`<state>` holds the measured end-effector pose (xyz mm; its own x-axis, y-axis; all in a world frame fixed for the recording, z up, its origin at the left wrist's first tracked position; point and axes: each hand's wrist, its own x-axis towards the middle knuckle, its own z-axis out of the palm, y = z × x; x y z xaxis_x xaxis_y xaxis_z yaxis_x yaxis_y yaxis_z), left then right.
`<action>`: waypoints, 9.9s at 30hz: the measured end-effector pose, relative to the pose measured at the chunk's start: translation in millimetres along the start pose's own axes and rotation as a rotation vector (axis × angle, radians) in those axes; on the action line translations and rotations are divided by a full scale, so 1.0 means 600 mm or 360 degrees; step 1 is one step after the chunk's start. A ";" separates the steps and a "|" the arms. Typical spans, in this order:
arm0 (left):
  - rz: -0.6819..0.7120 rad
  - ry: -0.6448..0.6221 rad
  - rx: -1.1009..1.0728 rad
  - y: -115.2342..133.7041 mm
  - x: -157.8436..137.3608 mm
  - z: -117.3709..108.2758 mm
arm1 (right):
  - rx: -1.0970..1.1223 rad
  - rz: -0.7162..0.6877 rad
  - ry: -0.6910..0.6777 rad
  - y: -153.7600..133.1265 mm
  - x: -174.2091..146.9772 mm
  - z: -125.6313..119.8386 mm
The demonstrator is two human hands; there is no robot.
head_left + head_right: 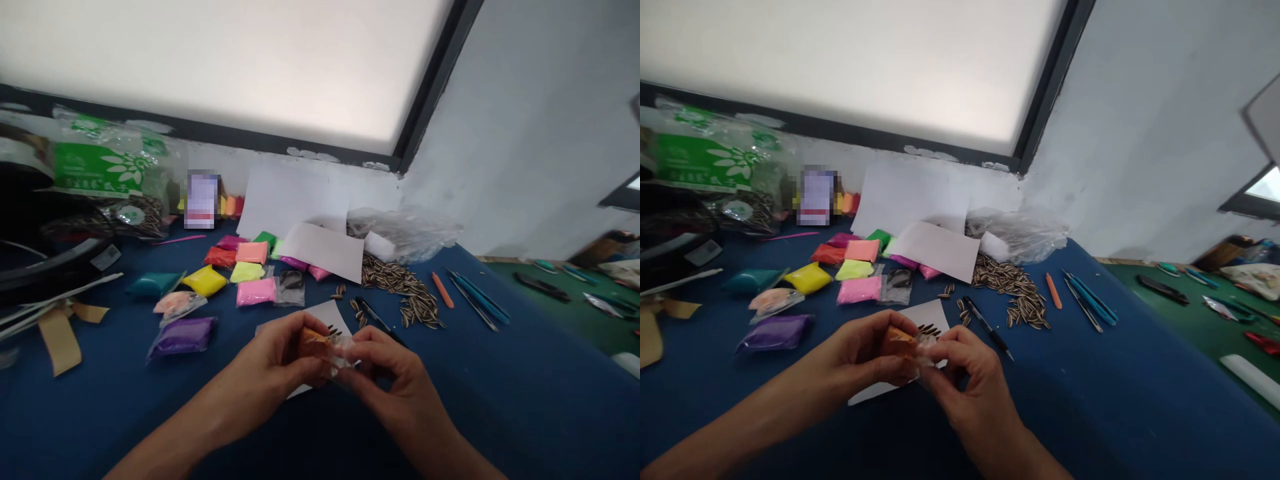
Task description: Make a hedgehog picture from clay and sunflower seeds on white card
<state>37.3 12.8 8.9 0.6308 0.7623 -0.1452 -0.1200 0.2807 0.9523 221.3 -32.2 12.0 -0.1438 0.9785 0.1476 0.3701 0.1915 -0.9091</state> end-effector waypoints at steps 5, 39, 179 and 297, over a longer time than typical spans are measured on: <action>-0.0005 0.0023 -0.0118 -0.002 -0.001 0.008 | -0.0044 -0.0063 -0.0010 0.002 0.000 -0.002; -0.0031 -0.0037 0.0049 0.012 -0.003 0.007 | 0.0085 -0.0164 -0.0080 -0.002 -0.004 -0.009; -0.0336 0.0649 0.2277 0.005 0.009 -0.083 | -0.0891 -0.0810 -0.0032 0.064 0.004 0.036; -0.0313 0.0630 0.2366 0.001 0.010 -0.083 | -0.1215 -0.0459 -0.0242 0.036 0.008 0.040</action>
<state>2.6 46.5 -4.7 0.2799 0.9517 -0.1265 0.9316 -0.2375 0.2751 206.6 -25.5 -16.3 -0.4307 0.8726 0.2306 0.8129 0.4860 -0.3208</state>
